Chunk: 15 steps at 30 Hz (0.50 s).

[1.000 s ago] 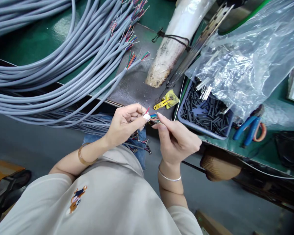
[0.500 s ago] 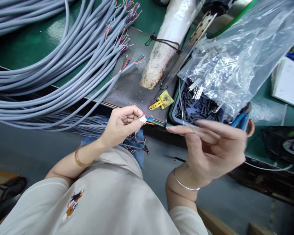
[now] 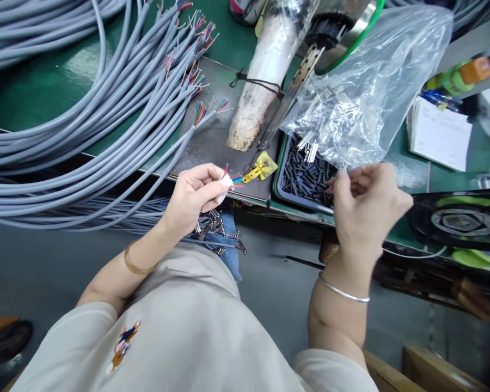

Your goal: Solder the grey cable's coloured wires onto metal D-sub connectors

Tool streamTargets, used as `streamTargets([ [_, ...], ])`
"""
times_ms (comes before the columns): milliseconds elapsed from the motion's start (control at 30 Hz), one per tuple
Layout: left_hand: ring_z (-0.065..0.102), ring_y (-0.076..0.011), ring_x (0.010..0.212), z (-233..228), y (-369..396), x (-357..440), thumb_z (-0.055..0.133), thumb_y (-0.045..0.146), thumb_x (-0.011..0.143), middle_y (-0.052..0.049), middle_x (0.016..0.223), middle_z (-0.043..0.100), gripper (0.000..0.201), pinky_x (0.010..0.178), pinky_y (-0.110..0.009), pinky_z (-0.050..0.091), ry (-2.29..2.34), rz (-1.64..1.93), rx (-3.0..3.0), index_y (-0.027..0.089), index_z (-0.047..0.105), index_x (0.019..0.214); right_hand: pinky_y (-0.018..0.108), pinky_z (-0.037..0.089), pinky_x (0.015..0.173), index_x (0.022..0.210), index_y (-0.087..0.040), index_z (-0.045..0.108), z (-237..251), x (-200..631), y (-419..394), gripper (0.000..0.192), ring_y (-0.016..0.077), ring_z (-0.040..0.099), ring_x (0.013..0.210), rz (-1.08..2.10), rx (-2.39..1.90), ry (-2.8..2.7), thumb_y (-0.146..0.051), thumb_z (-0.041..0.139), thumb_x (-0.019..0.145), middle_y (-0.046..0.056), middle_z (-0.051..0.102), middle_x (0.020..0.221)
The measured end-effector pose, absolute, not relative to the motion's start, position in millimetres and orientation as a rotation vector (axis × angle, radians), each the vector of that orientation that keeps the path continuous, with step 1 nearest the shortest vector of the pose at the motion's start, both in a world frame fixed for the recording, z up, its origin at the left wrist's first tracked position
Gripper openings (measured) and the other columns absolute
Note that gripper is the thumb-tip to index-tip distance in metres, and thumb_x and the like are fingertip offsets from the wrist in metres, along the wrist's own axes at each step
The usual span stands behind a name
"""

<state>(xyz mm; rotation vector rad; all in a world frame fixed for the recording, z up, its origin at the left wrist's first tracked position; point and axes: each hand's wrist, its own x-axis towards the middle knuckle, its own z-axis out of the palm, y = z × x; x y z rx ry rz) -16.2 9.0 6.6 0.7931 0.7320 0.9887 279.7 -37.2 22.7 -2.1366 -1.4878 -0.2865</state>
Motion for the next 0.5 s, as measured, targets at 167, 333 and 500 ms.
streamTargets([
  [167, 0.035, -0.0024, 0.044, 6.1, 12.1, -14.4, 0.075, 0.024, 0.068, 0.004, 0.054, 0.050, 0.016, 0.037, -0.014, 0.021, 0.725, 0.969, 0.738, 0.016, 0.062, 0.065, 0.033, 0.026, 0.060, 0.081, -0.014, 0.067, 7.2, 271.4, 8.0, 0.024, 0.0098, 0.053, 0.054, -0.470, -2.324, -1.512, -0.037, 0.072, 0.082, 0.001, 0.065, 0.060],
  [333, 0.039, -0.0026, 0.044, 0.7, 11.6, -15.8, 0.081, 0.024, 0.067, 0.005, 0.052, 0.050, 0.020, 0.037, -0.013, 0.023, 0.632, 0.948, 0.731, 0.015, 0.063, 0.067, 0.032, 0.023, 0.060, 0.072, -0.012, 0.068, 2.3, 267.2, 32.4, 0.027, 0.0046, 0.045, 0.055, -0.397, -2.150, -1.735, -0.036, 0.069, 0.082, -0.002, 0.064, 0.064],
  [500, 0.041, -0.0041, 0.037, -19.4, 20.0, -35.3, 0.088, 0.039, 0.064, 0.002, 0.053, 0.054, 0.040, 0.033, -0.016, 0.028, 0.363, 0.844, 0.715, 0.016, 0.056, 0.055, 0.035, 0.026, 0.058, 0.054, -0.017, 0.063, 14.5, 285.2, 39.6, 0.025, 0.0060, 0.045, 0.052, -0.281, -2.297, -1.611, -0.021, 0.086, 0.062, 0.000, 0.064, 0.057],
])
